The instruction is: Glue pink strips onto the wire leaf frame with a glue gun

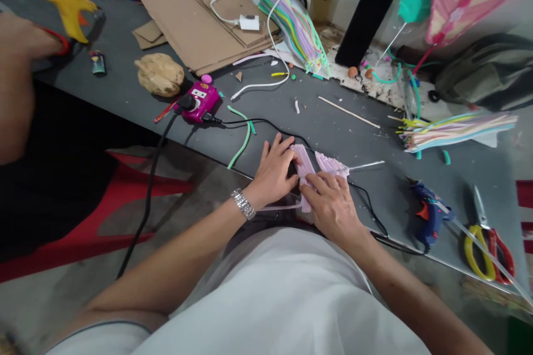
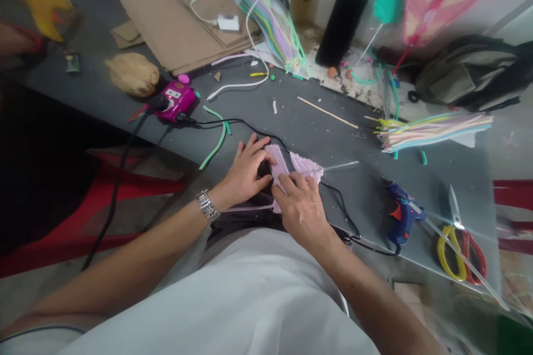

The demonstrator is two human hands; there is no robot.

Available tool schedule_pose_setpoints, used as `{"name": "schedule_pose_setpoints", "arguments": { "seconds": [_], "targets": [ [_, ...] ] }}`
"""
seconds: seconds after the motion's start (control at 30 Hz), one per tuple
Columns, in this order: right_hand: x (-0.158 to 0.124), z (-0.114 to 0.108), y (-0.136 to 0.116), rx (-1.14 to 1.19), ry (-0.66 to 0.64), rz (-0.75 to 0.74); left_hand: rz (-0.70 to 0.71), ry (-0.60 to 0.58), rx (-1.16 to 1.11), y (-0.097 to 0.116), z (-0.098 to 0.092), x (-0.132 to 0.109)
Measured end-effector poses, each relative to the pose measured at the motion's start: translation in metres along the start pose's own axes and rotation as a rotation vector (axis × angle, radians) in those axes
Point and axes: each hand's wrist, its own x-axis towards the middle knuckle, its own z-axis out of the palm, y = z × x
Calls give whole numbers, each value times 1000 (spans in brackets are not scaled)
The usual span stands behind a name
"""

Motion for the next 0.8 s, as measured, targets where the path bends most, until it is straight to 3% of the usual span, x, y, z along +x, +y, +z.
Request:
{"name": "schedule_pose_setpoints", "arguments": {
  "seconds": [0.43, 0.63, 0.8],
  "targets": [
    [-7, 1, -8, -48, 0, -10, 18, 15, 3, -2, 3, 1],
    [-19, -4, -6, 138, 154, 23, 26, 44, -1, -1, 3, -1],
    [-31, -5, -8, 46, 183, -12, 32, 97, -4, -2, 6, -4]
  ]
}}
